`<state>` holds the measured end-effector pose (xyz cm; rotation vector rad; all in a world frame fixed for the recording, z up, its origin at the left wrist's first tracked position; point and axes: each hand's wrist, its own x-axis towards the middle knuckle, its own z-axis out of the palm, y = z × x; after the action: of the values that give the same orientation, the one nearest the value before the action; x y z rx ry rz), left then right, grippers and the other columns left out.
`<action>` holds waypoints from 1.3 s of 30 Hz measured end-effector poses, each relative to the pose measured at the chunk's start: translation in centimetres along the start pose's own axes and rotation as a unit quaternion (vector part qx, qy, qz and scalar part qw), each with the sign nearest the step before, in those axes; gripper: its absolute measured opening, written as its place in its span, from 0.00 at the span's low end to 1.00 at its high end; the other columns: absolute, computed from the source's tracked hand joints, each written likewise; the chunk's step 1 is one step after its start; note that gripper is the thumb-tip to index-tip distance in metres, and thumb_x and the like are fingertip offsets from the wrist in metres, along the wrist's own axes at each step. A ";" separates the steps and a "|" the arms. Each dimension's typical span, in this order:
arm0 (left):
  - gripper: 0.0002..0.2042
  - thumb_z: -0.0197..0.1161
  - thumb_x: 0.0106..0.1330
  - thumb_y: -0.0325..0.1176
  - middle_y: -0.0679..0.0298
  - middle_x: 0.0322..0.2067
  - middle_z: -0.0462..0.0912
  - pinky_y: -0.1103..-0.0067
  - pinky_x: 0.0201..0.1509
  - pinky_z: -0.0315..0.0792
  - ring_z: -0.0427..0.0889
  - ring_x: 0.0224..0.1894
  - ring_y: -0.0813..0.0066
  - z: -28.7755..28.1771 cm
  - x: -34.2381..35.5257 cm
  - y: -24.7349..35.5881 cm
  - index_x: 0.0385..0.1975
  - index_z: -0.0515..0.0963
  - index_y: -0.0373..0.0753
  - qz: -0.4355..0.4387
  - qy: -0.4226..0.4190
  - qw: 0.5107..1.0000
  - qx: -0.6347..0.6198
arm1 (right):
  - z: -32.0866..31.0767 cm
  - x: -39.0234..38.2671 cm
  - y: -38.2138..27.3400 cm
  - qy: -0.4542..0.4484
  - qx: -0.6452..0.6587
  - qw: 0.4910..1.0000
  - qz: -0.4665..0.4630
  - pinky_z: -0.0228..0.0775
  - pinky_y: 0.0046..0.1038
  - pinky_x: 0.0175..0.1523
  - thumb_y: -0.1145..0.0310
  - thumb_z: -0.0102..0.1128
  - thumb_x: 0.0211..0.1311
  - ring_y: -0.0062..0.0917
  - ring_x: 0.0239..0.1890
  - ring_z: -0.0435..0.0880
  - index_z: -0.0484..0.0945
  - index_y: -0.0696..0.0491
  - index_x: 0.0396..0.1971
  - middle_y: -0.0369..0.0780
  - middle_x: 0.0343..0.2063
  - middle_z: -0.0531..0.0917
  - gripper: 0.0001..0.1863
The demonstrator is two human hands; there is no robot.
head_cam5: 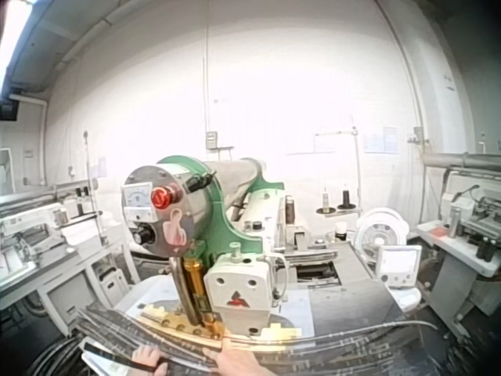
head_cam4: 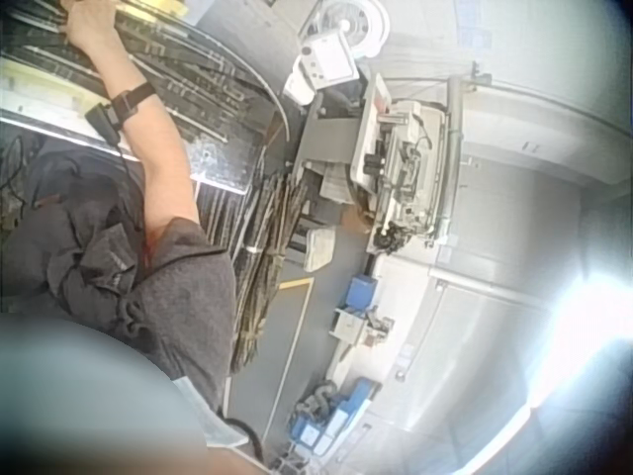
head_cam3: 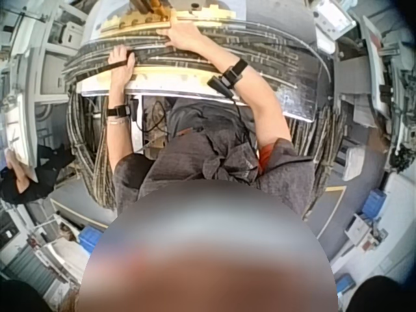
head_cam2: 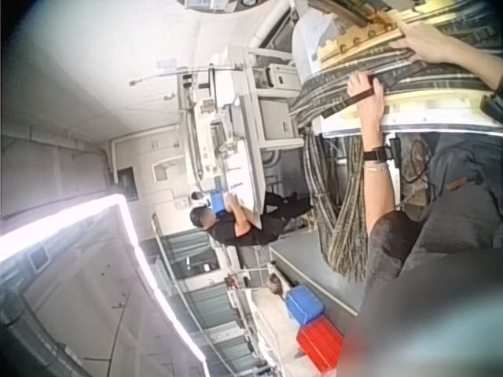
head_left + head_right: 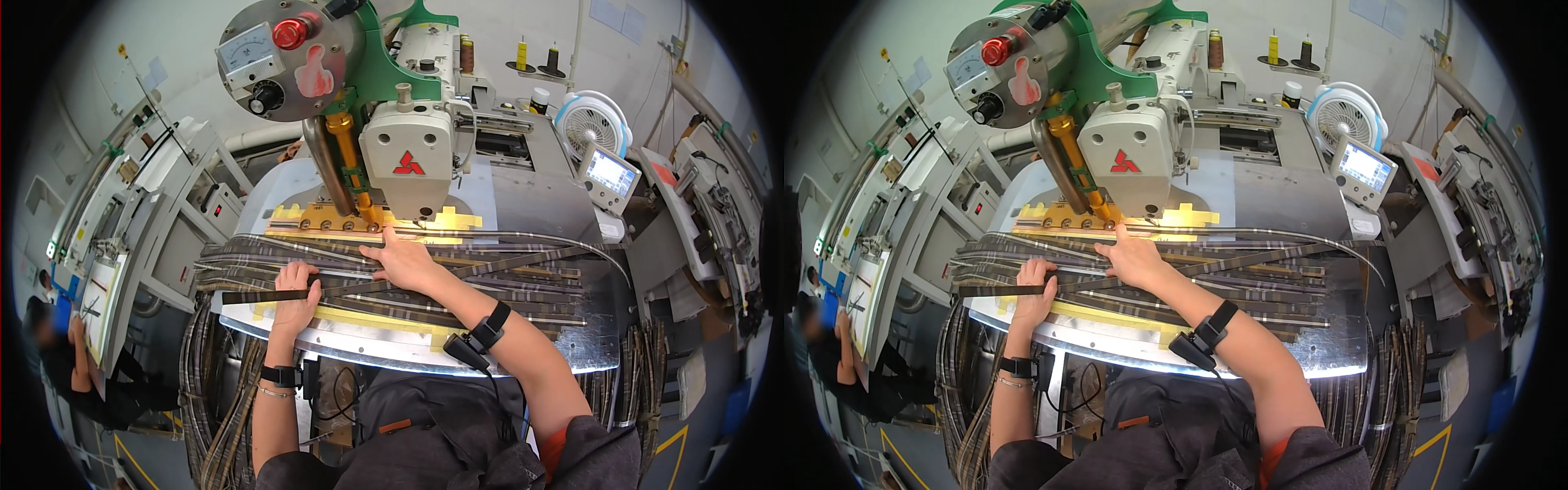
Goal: The worker is sewing several plaid straps together using an industrial sewing machine and trimming them with scissors.
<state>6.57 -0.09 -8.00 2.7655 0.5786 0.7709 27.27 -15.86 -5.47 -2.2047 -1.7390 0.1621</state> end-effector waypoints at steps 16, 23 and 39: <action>0.12 0.59 0.58 0.31 0.56 0.43 0.73 0.62 0.56 0.62 0.70 0.50 0.53 0.1 -0.1 -1.5 0.42 0.74 0.38 0.022 0.015 1.000 -0.003 | -0.1 0.4 -0.8 -0.008 -0.001 1.000 0.004 0.76 0.38 0.45 0.55 0.68 0.55 0.40 0.42 0.84 0.75 0.37 0.60 0.52 0.49 0.70 0.29; 0.11 0.58 0.59 0.31 0.56 0.43 0.73 0.62 0.55 0.62 0.70 0.49 0.54 0.7 -0.1 0.7 0.41 0.74 0.39 0.032 0.033 0.999 -0.013 | -1.2 -1.2 0.3 -0.017 -0.001 1.000 0.017 0.77 0.37 0.47 0.55 0.69 0.54 0.40 0.46 0.81 0.74 0.36 0.60 0.48 0.50 0.71 0.30; 0.14 0.58 0.65 0.33 0.54 0.48 0.72 0.66 0.58 0.64 0.70 0.54 0.54 -2.1 0.4 2.9 0.47 0.71 0.34 0.084 -0.098 0.986 -0.108 | -3.9 -4.1 1.3 -0.051 0.022 0.996 0.063 0.74 0.35 0.48 0.60 0.71 0.54 0.34 0.44 0.80 0.76 0.37 0.58 0.39 0.48 0.71 0.29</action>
<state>6.70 -2.31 -5.16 2.6673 0.2126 0.5477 28.55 -20.75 -2.68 -2.3112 -1.6314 0.3455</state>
